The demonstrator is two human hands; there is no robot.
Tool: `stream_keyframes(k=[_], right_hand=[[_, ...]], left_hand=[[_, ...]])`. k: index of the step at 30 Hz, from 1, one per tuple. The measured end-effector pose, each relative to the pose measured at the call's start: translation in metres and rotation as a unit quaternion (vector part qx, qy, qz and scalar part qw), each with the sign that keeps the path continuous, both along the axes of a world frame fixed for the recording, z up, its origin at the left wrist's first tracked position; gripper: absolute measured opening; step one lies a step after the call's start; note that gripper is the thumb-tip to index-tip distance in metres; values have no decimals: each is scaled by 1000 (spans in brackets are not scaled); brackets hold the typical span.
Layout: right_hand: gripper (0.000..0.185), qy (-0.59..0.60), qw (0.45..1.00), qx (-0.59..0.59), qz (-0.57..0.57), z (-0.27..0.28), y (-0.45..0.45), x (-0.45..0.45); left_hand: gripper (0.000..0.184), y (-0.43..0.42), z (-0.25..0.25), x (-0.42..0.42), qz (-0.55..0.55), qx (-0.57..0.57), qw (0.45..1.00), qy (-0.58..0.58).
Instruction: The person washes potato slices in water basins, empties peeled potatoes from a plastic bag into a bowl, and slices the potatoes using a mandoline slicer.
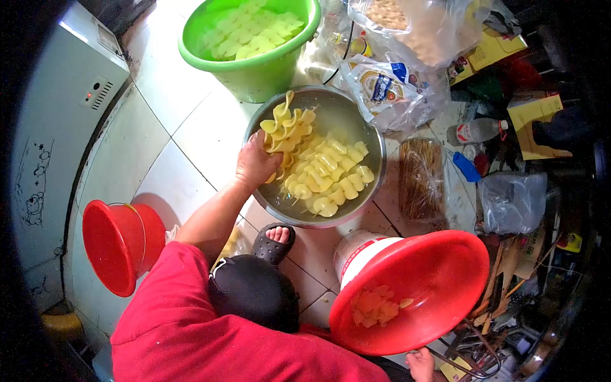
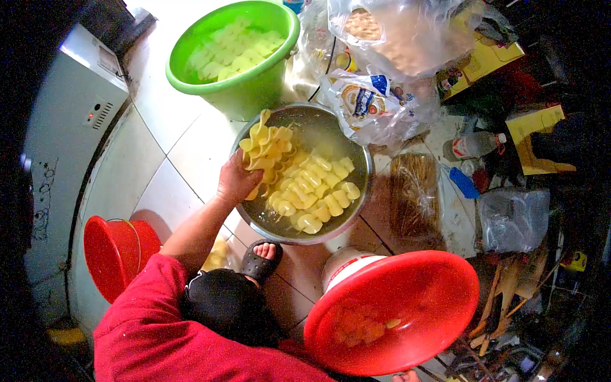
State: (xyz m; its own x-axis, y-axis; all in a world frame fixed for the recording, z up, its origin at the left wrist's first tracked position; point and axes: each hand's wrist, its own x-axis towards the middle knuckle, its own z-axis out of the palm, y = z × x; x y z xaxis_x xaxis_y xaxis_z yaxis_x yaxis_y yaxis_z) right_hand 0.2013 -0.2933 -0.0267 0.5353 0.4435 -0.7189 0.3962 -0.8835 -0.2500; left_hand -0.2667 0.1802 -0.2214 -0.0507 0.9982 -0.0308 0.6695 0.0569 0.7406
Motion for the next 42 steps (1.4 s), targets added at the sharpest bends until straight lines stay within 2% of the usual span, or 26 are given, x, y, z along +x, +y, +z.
stream_keyframes(k=[6, 9, 11, 14, 16, 17, 19, 21, 22, 24, 26, 30, 31, 33, 36, 37, 38, 40, 42], right_hand=[[26, 29, 999, -15, 6, -1, -2, 7], [26, 33, 999, -1, -25, -2, -8, 9], [26, 20, 1000, -7, 14, -12, -28, 26], [24, 9, 998, -27, 56, -6, -16, 22], [23, 13, 999, -39, 4, 6, 1, 6], [24, 33, 999, 4, -13, 7, 5, 2], [24, 35, 999, -6, -25, 1, -5, 11], [24, 33, 997, -10, -63, 0, -1, 10], [24, 33, 997, -6, -64, 1, 1, 10], [25, -42, 994, -62, 83, -1, 3, 12], [26, -29, 996, -43, 68, -1, 7, 11], [31, 4, 998, -32, 61, -12, 1, 20], [31, 3, 998, -33, 60, -12, 2, 21], [35, 1, 995, -39, 86, -11, 6, 20], [37, 0, 992, -76, 103, -9, 13, 18], [37, 1, 992, -76, 102, -8, 16, 17], [37, 3, 992, -63, 109, -7, 19, 15], [38, 4, 992, -53, 116, 2, 35, 2], [37, -28, 988, -23, 151, 16, 55, -14]], left_hand=[[46, -6, 8, 1, -36, 4, 996, 87], [44, -3, 28, 1, -51, 23, 998, 35], [45, 7, 49, -4, -51, 43, 998, 13], [52, 43, 96, -14, -43, 197, 979, -15], [53, 83, 134, -28, -38, 236, 971, 19], [54, 103, 157, -36, -31, 194, 980, 33], [52, 152, 182, -55, 2, 184, 983, 23], [49, 187, 204, -67, 5, 114, 993, -22], [48, 210, 193, -78, -18, 117, 992, -41], [54, 251, 167, -99, -48, 9, 994, -100], [54, 275, 135, -110, -25, -3, 999, 44], [67, 280, 111, -114, -7, -109, 993, 48], [67, 282, 107, -114, -8, -110, 993, 47], [78, 277, 104, -113, 38, -1, 967, 251], [78, 254, 134, -103, 52, 6, 961, 273], [70, 248, 131, -102, 12, 19, 952, 304], [70, 244, 126, -102, 12, 19, 952, 304], [65, 238, 102, -104, -132, 0, 935, 329], [62, 239, 86, -109, -136, -2, 943, 303]])
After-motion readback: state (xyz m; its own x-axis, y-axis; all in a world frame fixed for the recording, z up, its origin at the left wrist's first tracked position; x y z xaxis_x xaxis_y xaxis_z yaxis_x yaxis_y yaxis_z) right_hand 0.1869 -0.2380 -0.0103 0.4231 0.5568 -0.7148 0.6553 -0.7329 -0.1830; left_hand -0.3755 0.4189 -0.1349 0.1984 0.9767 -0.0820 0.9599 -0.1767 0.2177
